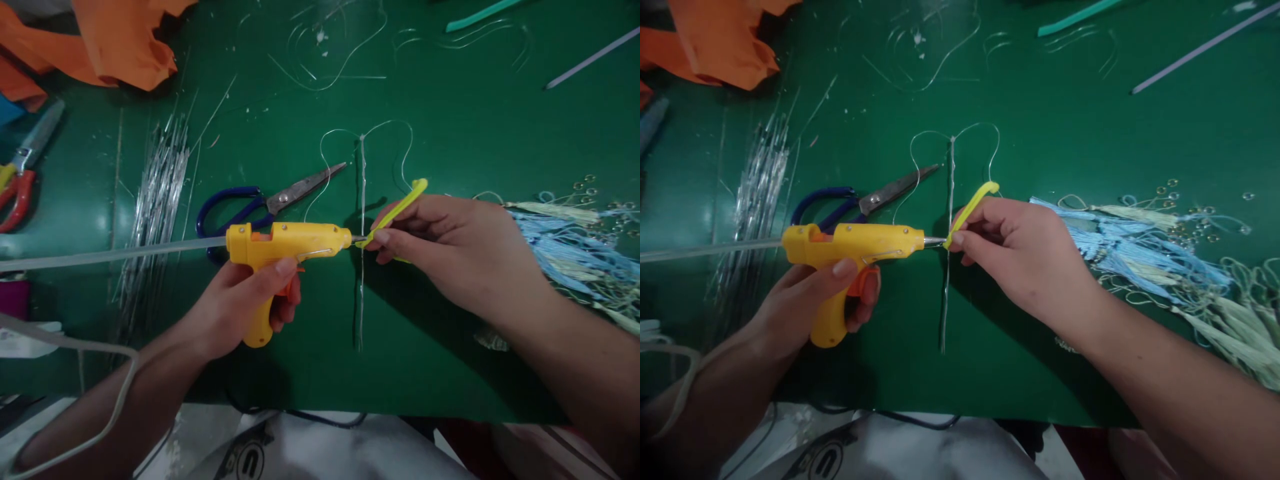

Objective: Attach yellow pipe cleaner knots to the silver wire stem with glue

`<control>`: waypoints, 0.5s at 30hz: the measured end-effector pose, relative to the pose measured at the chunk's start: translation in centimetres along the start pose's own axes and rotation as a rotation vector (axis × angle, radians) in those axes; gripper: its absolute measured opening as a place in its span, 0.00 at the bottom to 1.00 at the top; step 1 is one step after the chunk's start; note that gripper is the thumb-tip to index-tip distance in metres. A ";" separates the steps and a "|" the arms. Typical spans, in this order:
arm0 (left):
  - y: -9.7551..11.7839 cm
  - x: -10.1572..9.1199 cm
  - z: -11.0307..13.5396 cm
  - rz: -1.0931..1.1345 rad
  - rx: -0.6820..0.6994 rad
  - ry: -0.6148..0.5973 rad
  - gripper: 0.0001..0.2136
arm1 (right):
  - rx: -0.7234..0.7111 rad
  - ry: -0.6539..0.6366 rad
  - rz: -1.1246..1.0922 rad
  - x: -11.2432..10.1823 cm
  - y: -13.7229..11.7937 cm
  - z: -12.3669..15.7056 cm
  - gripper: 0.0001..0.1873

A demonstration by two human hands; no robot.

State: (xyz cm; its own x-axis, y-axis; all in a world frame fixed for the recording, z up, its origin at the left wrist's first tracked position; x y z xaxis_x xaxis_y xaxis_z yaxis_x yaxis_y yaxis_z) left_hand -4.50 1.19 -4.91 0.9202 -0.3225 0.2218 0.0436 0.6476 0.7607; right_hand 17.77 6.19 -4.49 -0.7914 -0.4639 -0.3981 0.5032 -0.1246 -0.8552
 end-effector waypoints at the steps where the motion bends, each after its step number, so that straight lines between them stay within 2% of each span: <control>1: 0.0 0.0 0.0 0.002 0.000 0.000 0.22 | -0.001 0.001 0.006 0.0 0.0 0.0 0.07; 15: 0.2 0.1 0.1 -0.002 0.004 0.004 0.23 | 0.010 0.006 -0.014 0.0 -0.1 0.0 0.06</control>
State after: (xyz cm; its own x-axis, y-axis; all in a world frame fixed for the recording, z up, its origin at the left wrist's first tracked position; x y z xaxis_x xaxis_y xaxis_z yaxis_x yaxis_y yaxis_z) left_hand -4.47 1.25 -4.71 0.9218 -0.3211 0.2174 0.0441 0.6438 0.7639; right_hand 17.72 6.20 -4.38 -0.8003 -0.4567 -0.3885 0.4957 -0.1394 -0.8572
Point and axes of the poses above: each hand's wrist, its own z-axis away from the middle knuckle, its own x-axis out of the palm, y = z × x, the point moved 5 cm from there along -z, towards the middle knuckle, and after that the axes turned 9 degrees about -y, right-handed, at the moved point
